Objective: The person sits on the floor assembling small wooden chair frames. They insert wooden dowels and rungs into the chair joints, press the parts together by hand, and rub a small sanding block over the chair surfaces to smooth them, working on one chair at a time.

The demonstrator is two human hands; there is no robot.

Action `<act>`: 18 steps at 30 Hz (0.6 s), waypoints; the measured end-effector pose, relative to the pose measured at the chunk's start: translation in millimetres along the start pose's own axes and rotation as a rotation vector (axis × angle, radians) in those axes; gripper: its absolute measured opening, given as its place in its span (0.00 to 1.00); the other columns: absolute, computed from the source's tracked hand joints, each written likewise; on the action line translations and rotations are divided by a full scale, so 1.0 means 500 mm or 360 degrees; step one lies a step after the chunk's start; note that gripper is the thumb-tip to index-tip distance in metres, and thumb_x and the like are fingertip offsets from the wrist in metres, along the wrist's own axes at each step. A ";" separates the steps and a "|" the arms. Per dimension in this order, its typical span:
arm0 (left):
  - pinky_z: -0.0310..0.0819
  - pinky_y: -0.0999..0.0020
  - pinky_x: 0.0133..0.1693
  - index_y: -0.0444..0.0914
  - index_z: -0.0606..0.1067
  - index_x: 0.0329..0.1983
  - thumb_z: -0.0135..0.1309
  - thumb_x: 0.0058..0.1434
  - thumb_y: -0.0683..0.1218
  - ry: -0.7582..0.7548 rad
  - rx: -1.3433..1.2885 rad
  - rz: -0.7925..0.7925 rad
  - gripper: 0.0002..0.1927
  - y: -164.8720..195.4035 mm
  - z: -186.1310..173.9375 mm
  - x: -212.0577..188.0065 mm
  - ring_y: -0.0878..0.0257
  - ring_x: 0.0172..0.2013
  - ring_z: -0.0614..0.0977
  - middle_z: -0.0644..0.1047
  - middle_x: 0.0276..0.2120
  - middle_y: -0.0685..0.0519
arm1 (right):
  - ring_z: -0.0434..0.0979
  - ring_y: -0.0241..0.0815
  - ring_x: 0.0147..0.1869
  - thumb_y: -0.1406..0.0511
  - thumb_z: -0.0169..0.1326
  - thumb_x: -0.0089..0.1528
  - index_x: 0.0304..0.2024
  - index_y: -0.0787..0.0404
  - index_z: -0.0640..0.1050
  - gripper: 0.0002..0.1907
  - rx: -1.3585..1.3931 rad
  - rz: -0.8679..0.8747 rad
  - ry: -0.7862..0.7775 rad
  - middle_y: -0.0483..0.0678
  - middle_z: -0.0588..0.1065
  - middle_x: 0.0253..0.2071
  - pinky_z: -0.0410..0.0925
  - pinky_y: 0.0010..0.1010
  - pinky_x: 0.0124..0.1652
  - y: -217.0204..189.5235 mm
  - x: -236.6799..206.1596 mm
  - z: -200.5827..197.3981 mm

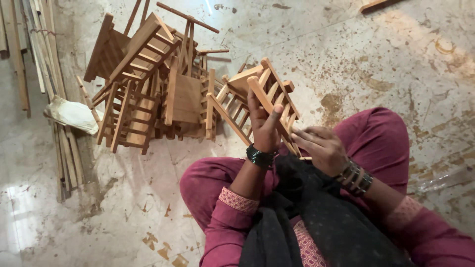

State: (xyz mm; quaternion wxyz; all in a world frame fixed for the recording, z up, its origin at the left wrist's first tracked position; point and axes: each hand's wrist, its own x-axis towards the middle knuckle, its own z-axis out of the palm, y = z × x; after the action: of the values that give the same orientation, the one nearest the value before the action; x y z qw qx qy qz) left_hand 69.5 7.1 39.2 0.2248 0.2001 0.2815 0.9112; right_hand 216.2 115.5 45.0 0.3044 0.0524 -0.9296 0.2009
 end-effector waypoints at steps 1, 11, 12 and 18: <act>0.66 0.51 0.70 0.42 0.47 0.82 0.51 0.69 0.35 0.0001 0.0004 -0.0029 0.42 -0.002 0.002 0.002 0.48 0.69 0.70 0.63 0.72 0.40 | 0.81 0.41 0.47 0.72 0.54 0.64 0.50 0.60 0.83 0.13 0.0065 0.0061 0.0018 0.51 0.83 0.47 0.73 0.28 0.43 0.013 -0.010 -0.002; 0.67 0.58 0.68 0.43 0.47 0.80 0.48 0.68 0.32 0.0041 -0.0027 -0.0058 0.41 -0.008 -0.011 0.002 0.54 0.70 0.69 0.62 0.72 0.45 | 0.79 0.49 0.55 0.69 0.55 0.64 0.60 0.63 0.80 0.20 -0.0367 -0.0041 0.0357 0.51 0.80 0.57 0.71 0.40 0.54 0.087 0.216 0.055; 0.66 0.59 0.69 0.44 0.47 0.80 0.47 0.68 0.32 0.0049 0.0008 -0.0050 0.41 -0.005 -0.013 0.003 0.55 0.70 0.68 0.62 0.72 0.46 | 0.79 0.48 0.53 0.67 0.58 0.63 0.59 0.63 0.80 0.21 -0.0428 -0.0062 0.0324 0.49 0.80 0.56 0.71 0.40 0.53 0.090 0.204 0.073; 0.69 0.57 0.64 0.43 0.49 0.81 0.46 0.68 0.31 0.0138 -0.0019 -0.0055 0.40 0.010 -0.004 0.008 0.53 0.65 0.72 0.65 0.70 0.44 | 0.78 0.46 0.51 0.59 0.61 0.56 0.56 0.63 0.80 0.27 -0.0205 0.0019 0.0048 0.53 0.81 0.54 0.71 0.38 0.51 0.012 0.115 0.024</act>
State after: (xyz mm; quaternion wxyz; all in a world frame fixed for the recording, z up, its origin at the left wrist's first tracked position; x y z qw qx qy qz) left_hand 63.6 4.6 41.7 0.2294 0.1541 0.2889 0.9166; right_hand 161.7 117.7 68.0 0.3201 0.0242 -0.9362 0.1433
